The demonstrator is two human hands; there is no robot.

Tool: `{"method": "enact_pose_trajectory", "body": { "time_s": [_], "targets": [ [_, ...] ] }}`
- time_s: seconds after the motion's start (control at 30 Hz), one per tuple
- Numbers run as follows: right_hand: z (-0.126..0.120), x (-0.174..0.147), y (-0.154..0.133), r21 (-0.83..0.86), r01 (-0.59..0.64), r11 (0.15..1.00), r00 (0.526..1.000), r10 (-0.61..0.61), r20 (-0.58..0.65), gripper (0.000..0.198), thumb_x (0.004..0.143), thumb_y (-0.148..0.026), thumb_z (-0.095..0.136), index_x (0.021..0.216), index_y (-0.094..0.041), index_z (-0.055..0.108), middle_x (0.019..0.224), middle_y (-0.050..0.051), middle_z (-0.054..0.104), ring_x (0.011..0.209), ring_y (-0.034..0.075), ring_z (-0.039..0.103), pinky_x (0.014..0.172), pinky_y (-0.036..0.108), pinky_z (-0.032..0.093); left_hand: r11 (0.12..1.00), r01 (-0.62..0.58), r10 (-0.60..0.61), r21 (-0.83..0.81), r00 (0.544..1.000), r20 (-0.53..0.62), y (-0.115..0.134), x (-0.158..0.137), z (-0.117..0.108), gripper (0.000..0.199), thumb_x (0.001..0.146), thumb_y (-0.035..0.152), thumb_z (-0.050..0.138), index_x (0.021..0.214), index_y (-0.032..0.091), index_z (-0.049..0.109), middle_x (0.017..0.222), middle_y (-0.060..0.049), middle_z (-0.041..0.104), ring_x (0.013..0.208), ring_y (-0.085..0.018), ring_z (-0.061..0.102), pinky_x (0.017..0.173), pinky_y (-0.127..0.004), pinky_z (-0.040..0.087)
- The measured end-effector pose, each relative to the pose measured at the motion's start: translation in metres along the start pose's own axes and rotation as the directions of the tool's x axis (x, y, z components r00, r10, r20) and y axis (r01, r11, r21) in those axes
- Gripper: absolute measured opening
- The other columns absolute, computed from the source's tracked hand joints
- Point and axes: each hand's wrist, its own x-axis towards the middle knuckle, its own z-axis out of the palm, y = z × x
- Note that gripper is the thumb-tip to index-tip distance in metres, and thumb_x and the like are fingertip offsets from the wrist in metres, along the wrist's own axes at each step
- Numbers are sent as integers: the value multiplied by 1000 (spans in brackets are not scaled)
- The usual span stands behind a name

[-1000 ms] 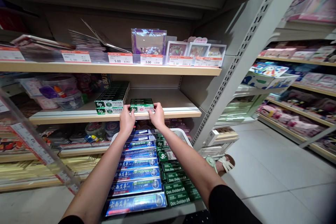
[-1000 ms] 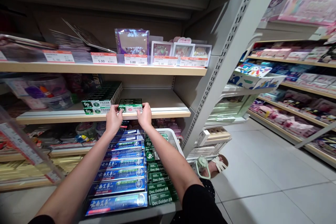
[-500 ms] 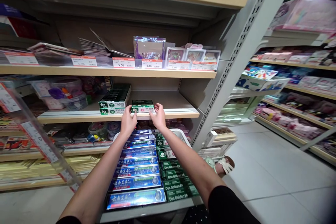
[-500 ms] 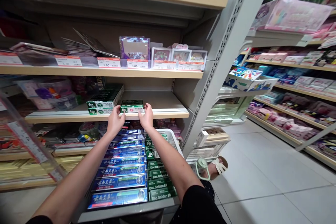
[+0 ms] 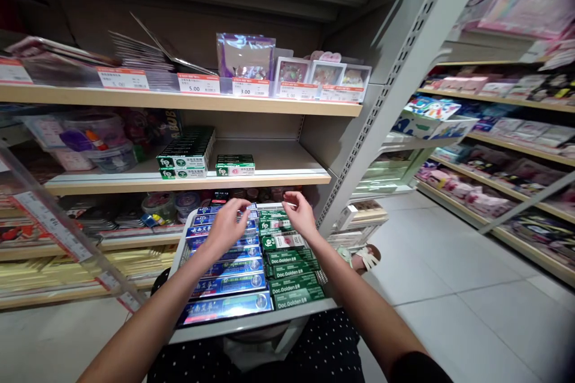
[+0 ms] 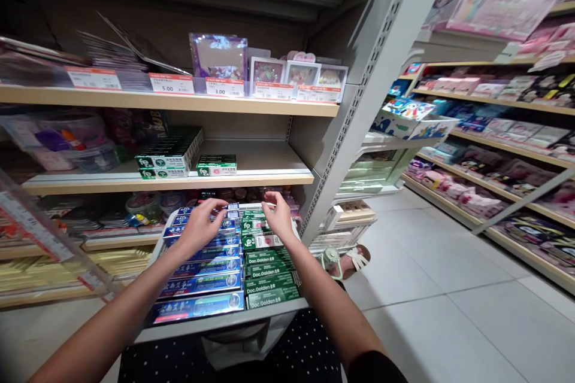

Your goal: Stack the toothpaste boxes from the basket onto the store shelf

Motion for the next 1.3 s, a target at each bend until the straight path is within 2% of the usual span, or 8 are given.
{"method": "enact_pose_trajectory", "body": {
  "time_s": [0.17,0.3,0.4,0.63,0.77,0.93,1.2,1.3],
  "targets": [
    [-30,-28,10,-552,-106,827,962,226,154,40,81,-29,62,117,-12,55,114,17,65,106,28,62,90,39,48,990,-31,-32,135,898,440,34,-35,43,30,87,29,54,114,17,61,109,-11,66,101,-26,63,86,-36,50],
    [-35,-50,2,-701,-104,706,889,381,252,44,82,-35,64,117,-10,56,111,18,68,103,30,64,86,35,48,923,-83,-134,375,845,517,43,-49,71,28,88,20,49,111,8,61,108,-19,64,106,-30,60,91,-39,46],
    [-39,-60,0,-726,-95,681,876,404,264,45,83,-39,62,117,-11,57,112,18,68,104,30,64,86,34,47,869,-158,-149,469,821,551,40,-45,79,29,85,6,41,104,4,63,105,-21,64,104,-30,59,95,-39,44],
    [-38,-75,22,-477,-126,870,963,222,150,45,73,-25,68,116,-17,63,115,13,67,106,30,62,94,39,46,925,-118,-95,362,850,518,15,-47,84,42,81,0,38,114,10,61,108,-18,62,103,-27,58,92,-38,45],
    [-38,-79,29,-240,-168,956,978,193,84,46,69,-18,65,115,-20,65,95,5,68,77,19,62,78,34,51,974,-52,-40,220,918,394,7,-57,84,40,85,10,43,120,16,61,108,-15,64,107,-27,58,103,-44,40],
    [-47,-78,25,-53,-215,975,958,221,182,44,77,-28,60,120,-19,62,69,-3,57,58,13,50,57,25,45,993,0,-42,117,932,359,3,-59,81,40,87,30,52,125,19,59,120,-13,65,113,-29,58,109,-47,36],
    [-47,-77,23,-52,-202,978,973,207,103,42,77,-45,66,112,-22,65,83,0,63,70,16,55,69,29,49,990,118,-141,83,915,377,5,-56,78,44,86,35,54,126,18,60,127,-12,63,122,-32,54,103,-46,42],
    [-44,-78,25,-30,-197,980,977,199,77,38,78,-49,64,104,-21,66,85,2,65,76,18,58,72,30,49,984,178,-176,29,916,362,9,-53,74,43,85,35,56,124,19,62,122,-11,66,111,-30,61,96,-43,47]
  ]
}}
